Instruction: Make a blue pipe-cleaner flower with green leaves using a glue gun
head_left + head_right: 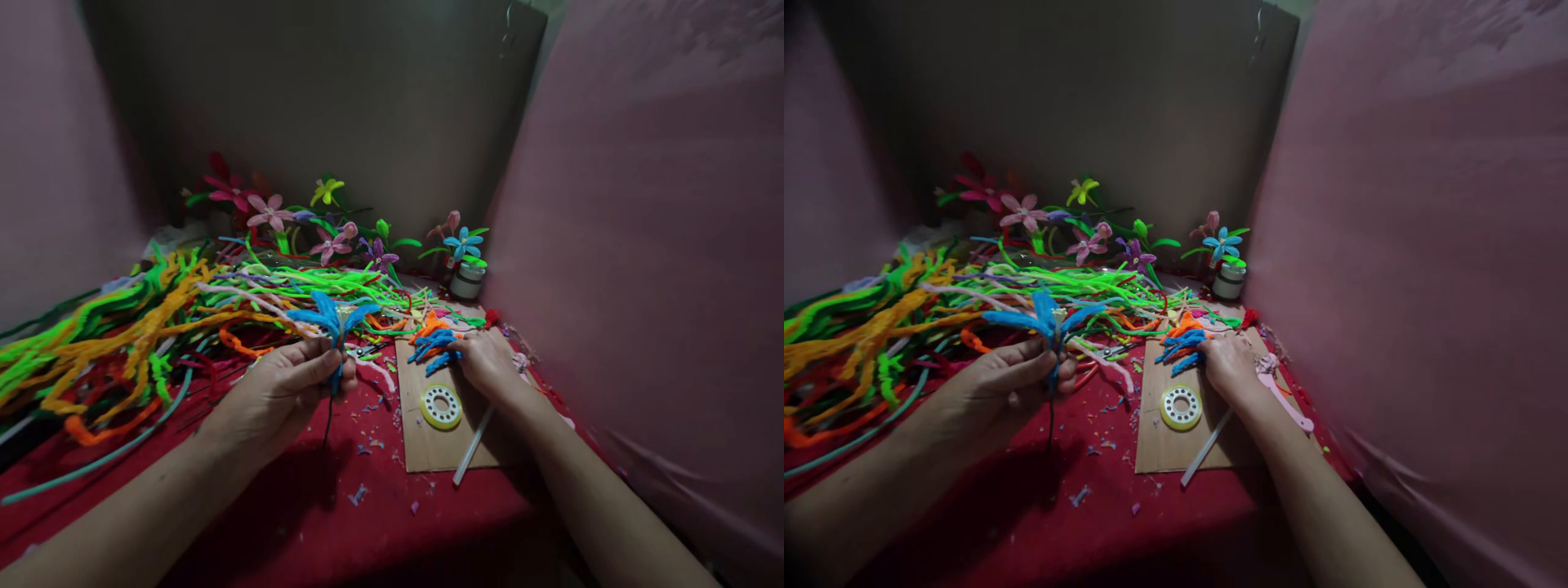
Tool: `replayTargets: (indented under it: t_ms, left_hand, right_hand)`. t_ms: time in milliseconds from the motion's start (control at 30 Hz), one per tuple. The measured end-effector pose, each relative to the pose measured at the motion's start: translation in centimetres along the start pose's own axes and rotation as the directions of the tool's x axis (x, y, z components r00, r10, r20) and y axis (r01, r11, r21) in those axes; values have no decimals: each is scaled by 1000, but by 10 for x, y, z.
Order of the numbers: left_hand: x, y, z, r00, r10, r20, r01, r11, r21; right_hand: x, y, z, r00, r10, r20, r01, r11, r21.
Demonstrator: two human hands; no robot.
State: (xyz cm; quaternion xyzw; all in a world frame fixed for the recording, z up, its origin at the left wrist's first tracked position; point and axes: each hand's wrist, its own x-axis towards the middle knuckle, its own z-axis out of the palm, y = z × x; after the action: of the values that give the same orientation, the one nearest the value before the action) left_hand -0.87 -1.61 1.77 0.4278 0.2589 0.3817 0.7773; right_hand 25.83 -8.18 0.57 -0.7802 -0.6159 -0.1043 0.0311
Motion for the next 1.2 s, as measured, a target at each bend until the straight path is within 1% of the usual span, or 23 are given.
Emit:
replayTargets:
  t_ms: [133,233,333,433,500,533,567,633,700,733,867,900,933,1000,1033,1067,1100,1200]
  left_hand:
    - [-2,1,0,1000,-3,-16,3,1000,-9]
    - [-4,3,3,1000,3,4,-3,1000,2]
    - [-5,4,5,1000,8,26,-9,1000,17]
    - [-4,3,5,1000,4,15,-4,1000,18]
    - [-3,3,5,1000,-1,5,1,1000,15]
    - [-3,3,5,1000,-2,3,2,1000,13]
    - [-4,3,5,1000,-4,6,4,1000,11]
    - [-4,3,5,1000,-5,29,5,1000,6]
    - [-5,2,5,998,-10,59,10,1000,-2]
    - [-4,2,4,997,-14,70,14,1000,-8]
    - [-3,-1,2,997,-40,73,42,999,-27]
    - [-3,-1,3,996,-51,72,53,998,-30]
    - [-4,-2,3,995,-62,73,65,997,-31]
    - [-5,-5,5,993,-84,82,87,996,-33]
    - [-6,-6,6,992,-91,91,95,995,-41]
    - [-7,-8,8,990,-95,107,101,993,-53]
    - [-8,-9,9,988,-98,120,107,992,-66]
    - [-10,-13,12,986,-107,128,119,989,-87]
  right_hand:
    - [-2,2,2,998,-9,-63,10,1000,11]
    - [-3,3,2,992,-10,-125,16,998,54]
    - [-2,4,2,985,-19,-170,42,990,135]
    - [-2,6,3,979,-32,-202,75,975,208]
    - [-3,7,5,963,-8,-269,100,939,329]
    - [-4,8,6,950,29,-311,113,896,429]
    - [-6,8,6,934,84,-347,130,824,552]
    - [-9,7,7,905,214,-367,176,597,783]
    - [-12,4,5,895,291,-337,214,383,898]
    - [-14,2,4,895,311,-321,227,301,926]
    - [-24,-11,-3,912,328,-246,244,48,969]
    - [-27,-15,-4,913,331,-240,256,-3,967]
    - [-29,-21,-6,909,337,-243,271,-37,962]
    - [-34,-33,-10,894,363,-262,301,-53,952]
    - [-36,-40,-12,889,377,-259,305,-68,950]
    - [-38,-47,-15,890,390,-237,299,-105,949]
    - [-39,-54,-17,897,397,-194,280,-173,944]
    - [-40,-74,-22,924,382,-13,188,-425,885]
